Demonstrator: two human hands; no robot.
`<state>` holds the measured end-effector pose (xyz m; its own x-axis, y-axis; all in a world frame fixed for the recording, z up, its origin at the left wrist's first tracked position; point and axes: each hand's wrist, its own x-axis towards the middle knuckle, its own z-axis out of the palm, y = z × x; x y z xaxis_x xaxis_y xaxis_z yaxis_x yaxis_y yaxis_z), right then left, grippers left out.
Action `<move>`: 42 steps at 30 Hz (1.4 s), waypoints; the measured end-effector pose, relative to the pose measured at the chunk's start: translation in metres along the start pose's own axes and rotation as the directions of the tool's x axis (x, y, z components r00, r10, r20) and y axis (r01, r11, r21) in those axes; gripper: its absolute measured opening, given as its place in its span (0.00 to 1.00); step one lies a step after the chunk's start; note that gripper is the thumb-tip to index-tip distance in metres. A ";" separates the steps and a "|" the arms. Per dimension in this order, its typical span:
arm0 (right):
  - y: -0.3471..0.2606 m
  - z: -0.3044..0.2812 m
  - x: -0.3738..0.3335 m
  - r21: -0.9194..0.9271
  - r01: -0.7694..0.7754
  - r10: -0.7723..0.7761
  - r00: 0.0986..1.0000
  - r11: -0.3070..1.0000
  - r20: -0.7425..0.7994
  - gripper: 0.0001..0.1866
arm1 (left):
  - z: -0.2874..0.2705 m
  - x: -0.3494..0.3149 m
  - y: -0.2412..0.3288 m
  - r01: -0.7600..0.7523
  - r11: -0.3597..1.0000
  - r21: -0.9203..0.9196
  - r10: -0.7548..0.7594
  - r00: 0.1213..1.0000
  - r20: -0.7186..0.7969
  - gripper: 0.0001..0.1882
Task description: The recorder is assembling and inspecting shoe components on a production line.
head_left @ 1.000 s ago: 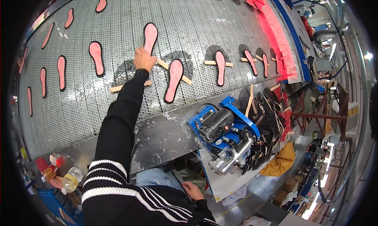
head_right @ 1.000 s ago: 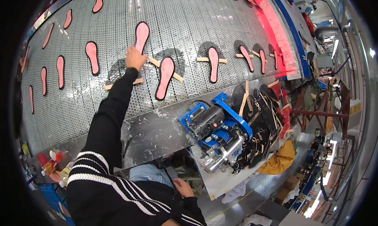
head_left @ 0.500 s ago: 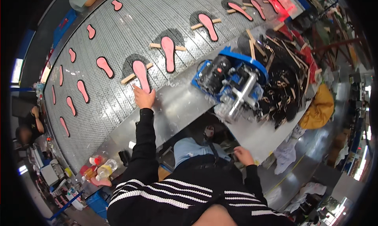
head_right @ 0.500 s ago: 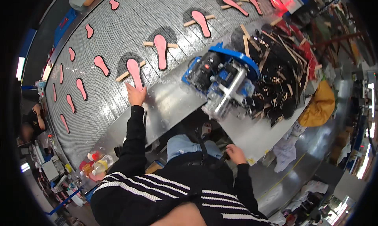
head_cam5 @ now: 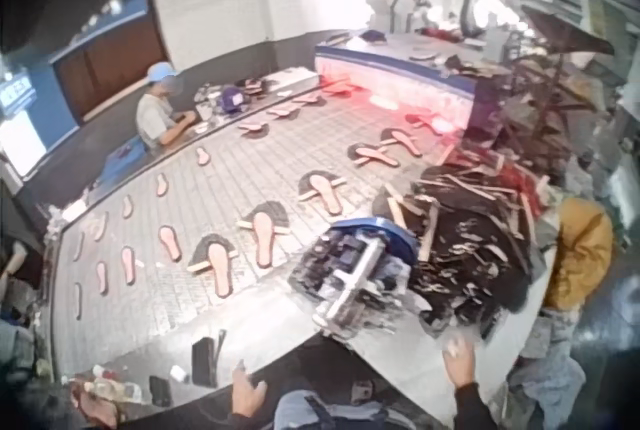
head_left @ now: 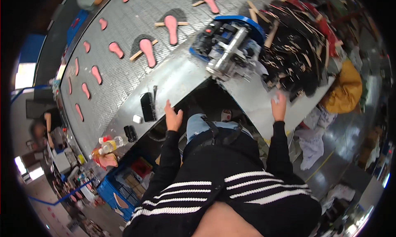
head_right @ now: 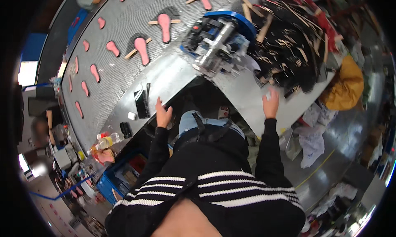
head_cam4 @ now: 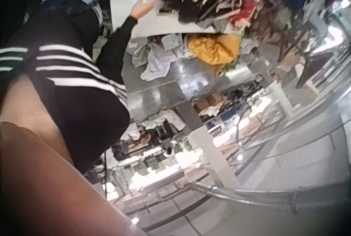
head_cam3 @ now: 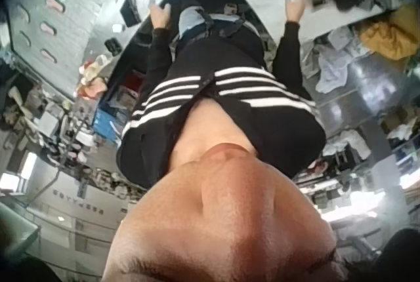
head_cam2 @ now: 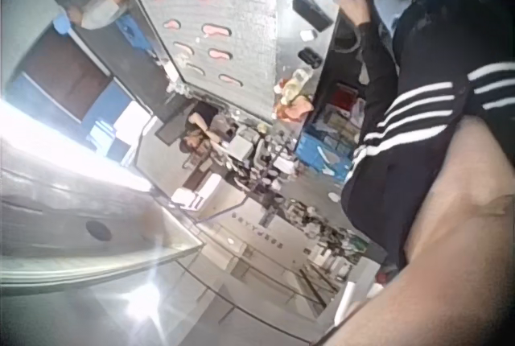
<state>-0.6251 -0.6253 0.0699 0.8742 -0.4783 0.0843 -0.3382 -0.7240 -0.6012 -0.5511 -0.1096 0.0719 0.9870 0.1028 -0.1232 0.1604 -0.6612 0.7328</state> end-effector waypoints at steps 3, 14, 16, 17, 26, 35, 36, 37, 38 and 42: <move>0.024 0.025 0.035 -0.109 -0.266 0.193 0.876 0.958 -0.441 0.37 | -0.012 -0.031 -0.014 0.145 0.985 -0.091 -0.137 0.987 0.085 0.44; -0.002 0.054 0.056 0.679 -0.486 0.821 0.468 0.549 -0.329 0.50 | -0.007 -0.065 0.008 0.208 0.968 -0.140 -0.187 0.971 0.149 0.42; 0.057 0.050 0.059 0.832 -0.343 0.899 0.221 0.436 -0.379 0.33 | 0.001 -0.057 0.018 0.143 0.981 -0.131 -0.117 0.975 0.188 0.41; 0.073 0.042 0.058 0.833 -0.342 0.899 0.218 0.435 -0.379 0.33 | 0.004 -0.056 0.018 0.144 0.980 -0.135 -0.115 0.972 0.203 0.41; 0.034 -0.044 0.033 0.892 -0.195 0.680 0.717 0.408 -0.154 0.14 | 0.028 -0.052 0.034 0.073 0.993 -0.097 -0.038 0.945 0.326 0.38; -0.076 -0.163 -0.014 0.380 -0.050 0.115 0.982 0.924 -0.150 0.13 | 0.054 -0.043 0.163 -0.140 0.951 -0.274 0.274 0.788 0.551 0.25; -0.082 -0.167 -0.015 0.492 -0.070 0.122 0.990 0.868 -0.073 0.12 | 0.056 -0.043 0.180 -0.128 0.951 -0.280 0.266 0.799 0.540 0.25; -0.093 -0.170 -0.016 0.487 -0.063 0.105 0.993 0.871 -0.059 0.12 | 0.059 -0.045 0.195 -0.236 0.906 -0.352 0.401 0.747 0.531 0.24; -0.106 -0.173 -0.018 0.556 -0.084 0.077 0.996 0.827 0.037 0.12 | 0.061 -0.046 0.210 -0.339 0.842 -0.419 0.528 0.678 0.511 0.23; -0.157 -0.169 -0.033 0.684 -0.117 -0.040 0.977 0.720 0.209 0.10 | 0.066 -0.058 0.272 -0.236 0.830 -0.505 0.521 0.651 0.553 0.20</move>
<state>-0.6594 -0.5796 0.2957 0.9404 -0.3349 -0.0595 -0.1071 -0.1255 -0.9863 -0.5656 -0.3447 0.2341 0.7222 -0.6883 -0.0684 -0.0963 -0.1981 0.9754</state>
